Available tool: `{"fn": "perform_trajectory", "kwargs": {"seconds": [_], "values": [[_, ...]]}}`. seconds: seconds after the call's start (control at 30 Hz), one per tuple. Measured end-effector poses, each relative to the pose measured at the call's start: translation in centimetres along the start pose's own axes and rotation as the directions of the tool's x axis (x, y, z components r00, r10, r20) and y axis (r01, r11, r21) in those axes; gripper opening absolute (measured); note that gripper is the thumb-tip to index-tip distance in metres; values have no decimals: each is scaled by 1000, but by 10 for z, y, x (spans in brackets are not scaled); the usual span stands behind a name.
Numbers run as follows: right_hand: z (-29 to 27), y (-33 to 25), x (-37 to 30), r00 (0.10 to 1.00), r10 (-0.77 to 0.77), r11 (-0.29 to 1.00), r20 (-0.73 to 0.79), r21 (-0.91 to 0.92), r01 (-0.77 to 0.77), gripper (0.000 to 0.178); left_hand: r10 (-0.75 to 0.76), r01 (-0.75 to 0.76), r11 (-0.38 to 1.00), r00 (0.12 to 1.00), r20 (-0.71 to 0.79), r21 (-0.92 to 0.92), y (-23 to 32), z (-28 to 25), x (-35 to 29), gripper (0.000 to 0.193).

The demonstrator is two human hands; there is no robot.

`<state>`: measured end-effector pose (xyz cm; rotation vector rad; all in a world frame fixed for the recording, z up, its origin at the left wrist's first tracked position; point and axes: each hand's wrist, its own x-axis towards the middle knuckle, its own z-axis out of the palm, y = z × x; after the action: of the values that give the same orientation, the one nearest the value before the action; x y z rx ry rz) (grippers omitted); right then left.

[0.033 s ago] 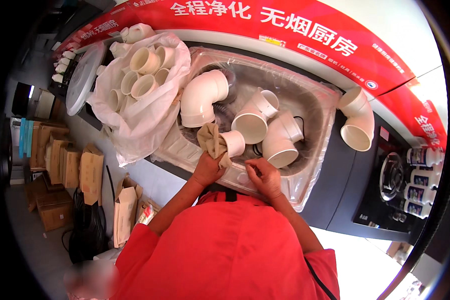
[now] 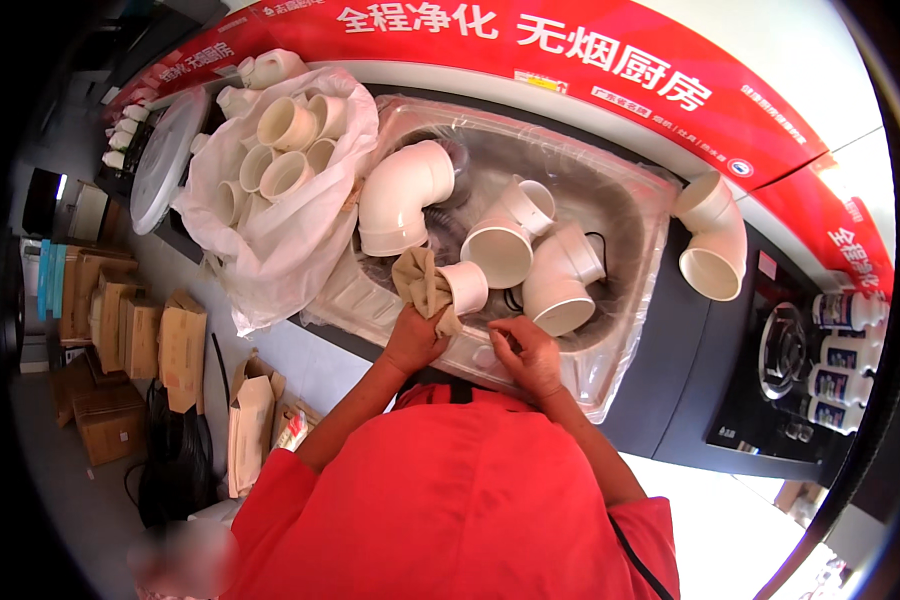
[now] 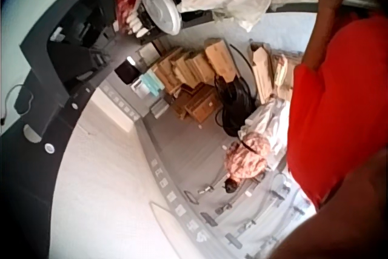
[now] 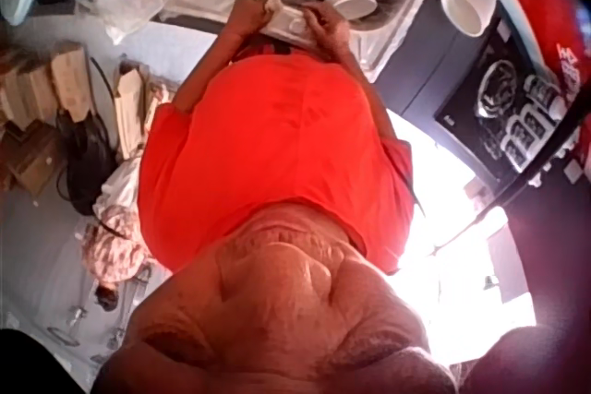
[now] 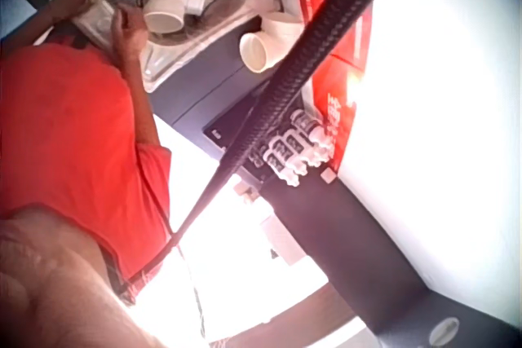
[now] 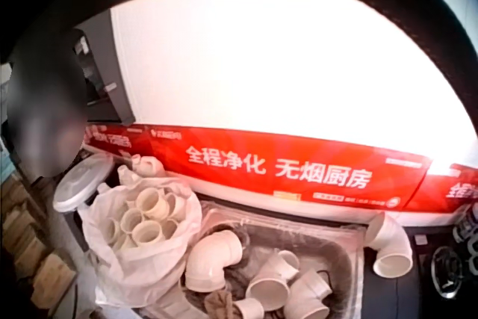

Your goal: The person wipes white plastic pipe fittings with a cloth. They pick up individual fittings from a metal bin, wipe the exterior and interior surfaces, and place them into a white bag. The process is repeated for multiple fittings throughout the clip.

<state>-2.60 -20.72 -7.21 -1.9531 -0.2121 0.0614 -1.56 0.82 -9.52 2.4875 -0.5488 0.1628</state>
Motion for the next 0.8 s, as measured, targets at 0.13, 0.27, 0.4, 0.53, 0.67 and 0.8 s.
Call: {"fn": "perform_trajectory", "kwargs": {"seconds": [0.13,0.27,0.4,0.53,0.67,0.8], "values": [[1,0,0,1000,-14,1000,-6,-15,14,12,10,-9,999,1000,-14,40,-1,1,-2,43],[-2,-3,1,1000,-13,999,1,-39,13,12,-26,26,1000,1000,16,7,2,-2,-1,45],[-2,-5,2,1000,-11,999,6,-40,12,12,-78,79,996,996,50,-28,1,-1,-3,46],[-2,-3,1,1000,-18,999,4,-38,18,12,-62,64,995,998,25,-75,1,-1,1,43],[-3,-5,2,1000,-13,999,13,-33,14,13,-43,43,999,999,9,4,3,-3,2,42],[-4,-4,1,1000,-17,1000,13,-23,17,13,-91,93,995,995,43,-42,5,-4,2,40]]}}
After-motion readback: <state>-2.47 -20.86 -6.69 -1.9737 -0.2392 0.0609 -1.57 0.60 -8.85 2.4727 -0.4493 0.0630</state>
